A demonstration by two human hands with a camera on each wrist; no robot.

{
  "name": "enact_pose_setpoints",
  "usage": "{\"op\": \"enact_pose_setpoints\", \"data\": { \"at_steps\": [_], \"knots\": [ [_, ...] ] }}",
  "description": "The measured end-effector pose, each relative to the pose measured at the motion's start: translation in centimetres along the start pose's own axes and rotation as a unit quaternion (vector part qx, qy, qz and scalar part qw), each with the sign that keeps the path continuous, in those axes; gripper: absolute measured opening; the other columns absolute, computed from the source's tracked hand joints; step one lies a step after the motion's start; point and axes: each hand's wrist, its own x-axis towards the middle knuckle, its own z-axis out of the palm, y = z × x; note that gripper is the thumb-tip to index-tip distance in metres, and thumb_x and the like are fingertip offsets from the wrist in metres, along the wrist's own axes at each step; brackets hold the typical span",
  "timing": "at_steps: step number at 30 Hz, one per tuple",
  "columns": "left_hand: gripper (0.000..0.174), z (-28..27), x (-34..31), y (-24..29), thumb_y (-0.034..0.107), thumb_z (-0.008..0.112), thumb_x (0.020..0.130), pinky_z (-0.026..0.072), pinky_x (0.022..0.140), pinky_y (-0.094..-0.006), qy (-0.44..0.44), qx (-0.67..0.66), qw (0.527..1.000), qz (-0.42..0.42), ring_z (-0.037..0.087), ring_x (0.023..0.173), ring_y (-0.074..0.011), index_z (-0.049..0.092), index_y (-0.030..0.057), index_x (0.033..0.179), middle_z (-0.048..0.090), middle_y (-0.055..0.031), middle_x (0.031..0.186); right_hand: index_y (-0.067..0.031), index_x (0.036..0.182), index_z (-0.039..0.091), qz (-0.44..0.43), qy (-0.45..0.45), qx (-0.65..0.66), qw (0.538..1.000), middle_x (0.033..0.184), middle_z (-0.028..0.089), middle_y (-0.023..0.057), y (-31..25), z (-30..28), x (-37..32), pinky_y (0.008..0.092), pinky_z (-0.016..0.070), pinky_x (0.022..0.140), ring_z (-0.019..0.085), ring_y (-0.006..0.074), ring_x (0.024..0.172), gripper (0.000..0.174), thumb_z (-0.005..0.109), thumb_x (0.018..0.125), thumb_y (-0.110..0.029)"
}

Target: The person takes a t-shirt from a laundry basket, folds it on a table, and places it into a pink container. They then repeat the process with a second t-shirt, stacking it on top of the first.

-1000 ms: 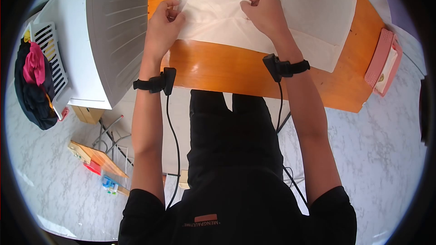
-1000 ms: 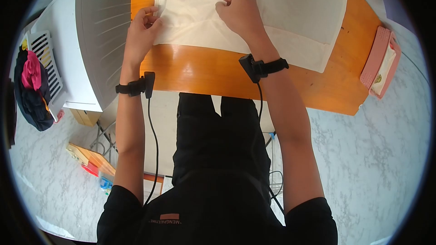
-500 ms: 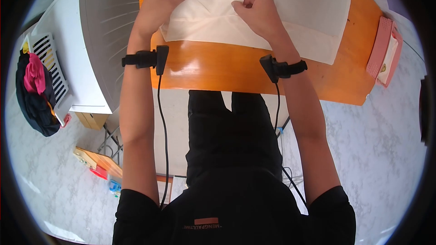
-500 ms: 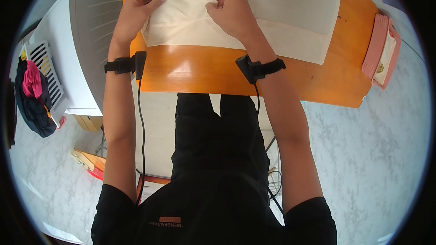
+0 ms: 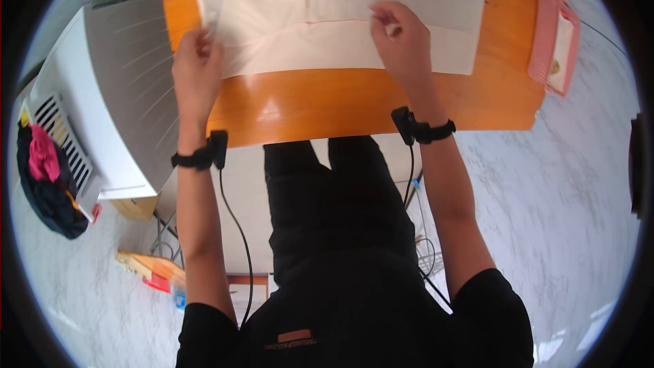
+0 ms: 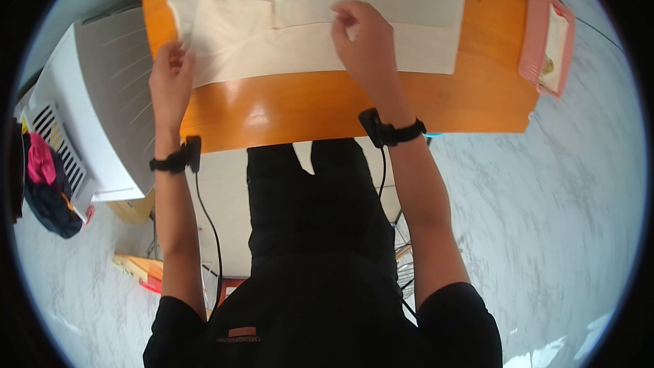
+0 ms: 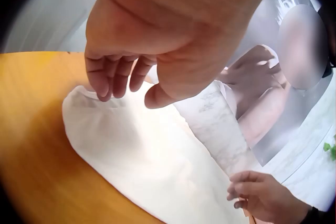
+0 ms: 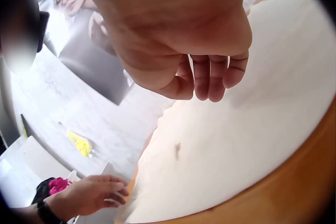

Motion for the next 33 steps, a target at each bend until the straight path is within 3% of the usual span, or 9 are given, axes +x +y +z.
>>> {"op": "enact_pose_setpoints", "data": {
  "at_steps": [5, 8, 12, 14, 18, 20, 23, 26, 33],
  "knots": [
    [0.042, 0.1, -0.8, -1.3, 0.028, 0.073, 0.099, 0.0556, 0.088, -0.0334, -0.027, 0.016, 0.998, -0.053, 0.069, 0.091, -0.0204, 0.065, -0.0023, 0.127, 0.073, -0.0123, 0.103, -0.0064, 0.111, 0.074, 0.172, 0.131, -0.084, 0.973, 0.096, 0.074, 0.0040, 10.6, -11.5, -4.2, 0.0314, 0.0554, 0.076, 0.069, 0.0164, 0.086, 0.016, 0.070, 0.095, -0.009],
    [0.040, 0.0, 0.0, -1.9, 0.029, 0.074, 0.098, 0.0533, 0.084, -0.0306, -0.051, 0.000, 0.995, -0.089, 0.066, 0.087, -0.0169, 0.068, -0.0022, 0.124, 0.072, -0.0090, 0.097, -0.0058, 0.115, 0.073, 0.228, 0.116, -0.126, 0.959, 0.100, 0.073, 0.0047, 12.6, -15.8, -3.7, 0.0272, 0.0531, 0.082, 0.068, 0.0145, 0.092, 0.020, 0.072, 0.096, -0.010],
    [0.034, -0.3, 0.7, -3.3, 0.026, 0.073, 0.100, 0.0499, 0.079, -0.0280, -0.089, -0.012, 0.992, -0.084, 0.059, 0.083, -0.0133, 0.070, -0.0036, 0.115, 0.068, -0.0053, 0.092, -0.0058, 0.118, 0.072, 0.152, 0.077, -0.096, 0.981, 0.099, 0.070, 0.0035, 12.2, -16.5, -0.3, 0.0284, 0.0528, 0.084, 0.065, 0.0149, 0.090, 0.023, 0.072, 0.096, -0.012],
    [0.031, -0.5, 0.6, -3.1, 0.025, 0.072, 0.101, 0.0494, 0.080, -0.0272, -0.096, -0.023, 0.992, -0.078, 0.059, 0.083, -0.0125, 0.069, -0.0035, 0.113, 0.067, -0.0044, 0.092, -0.0059, 0.112, 0.071, 0.070, -0.042, -0.148, 0.986, 0.099, 0.070, 0.0064, 13.8, -16.8, 1.4, 0.0320, 0.0537, 0.082, 0.064, 0.0169, 0.090, 0.022, 0.075, 0.093, -0.017],
    [0.026, -0.6, 0.1, -3.0, 0.022, 0.068, 0.104, 0.0474, 0.083, -0.0244, -0.093, -0.095, 0.989, -0.062, 0.057, 0.087, -0.0093, 0.068, -0.0027, 0.112, 0.066, -0.0010, 0.094, -0.0042, 0.109, 0.069, 0.082, -0.121, -0.239, 0.960, 0.095, 0.067, 0.0050, 15.6, -17.8, 2.3, 0.0306, 0.0527, 0.083, 0.060, 0.0169, 0.086, 0.025, 0.077, 0.092, -0.020],
    [0.026, -0.6, -0.2, -2.9, 0.021, 0.068, 0.104, 0.0467, 0.084, -0.0234, -0.099, -0.135, 0.984, -0.064, 0.057, 0.087, -0.0081, 0.068, -0.0024, 0.113, 0.066, -0.0001, 0.095, -0.0035, 0.106, 0.065, 0.101, -0.096, -0.091, 0.986, 0.093, 0.065, 0.0000, 15.2, -18.0, 1.4, 0.0262, 0.0481, 0.076, 0.057, 0.0101, 0.084, 0.019, 0.075, 0.097, -0.018],
    [0.025, -0.5, -0.3, -1.7, 0.021, 0.068, 0.105, 0.0454, 0.084, -0.0220, -0.107, -0.155, 0.978, -0.087, 0.056, 0.088, -0.0065, 0.068, -0.0015, 0.114, 0.065, 0.0017, 0.096, -0.0032, 0.107, 0.066, 0.169, -0.097, 0.012, 0.981, 0.090, 0.067, 0.0008, 15.0, -18.5, 0.0, 0.0282, 0.0496, 0.073, 0.059, 0.0116, 0.082, 0.023, 0.073, 0.100, -0.024],
    [0.024, -0.8, -0.1, -1.9, 0.022, 0.067, 0.105, 0.0439, 0.080, -0.0213, -0.124, -0.121, 0.978, -0.114, 0.055, 0.086, -0.0057, 0.069, 0.0000, 0.113, 0.064, 0.0032, 0.093, -0.0041, 0.110, 0.066, 0.260, -0.080, 0.051, 0.961, 0.090, 0.070, -0.0005, 14.6, -18.6, -0.9, 0.0265, 0.0474, 0.069, 0.060, 0.0086, 0.081, 0.022, 0.070, 0.103, -0.024],
    [0.022, -0.4, 0.0, -2.5, 0.025, 0.067, 0.106, 0.0375, 0.068, -0.0221, -0.096, -0.183, 0.972, -0.108, 0.047, 0.075, -0.0042, 0.070, 0.0031, 0.111, 0.060, 0.0064, 0.086, -0.0040, 0.111, 0.068, 0.284, 0.008, 0.132, 0.950, 0.092, 0.072, 0.0009, 13.2, -18.0, -2.4, 0.0257, 0.0480, 0.068, 0.061, 0.0083, 0.079, 0.022, 0.073, 0.101, -0.023]
  ]
}}
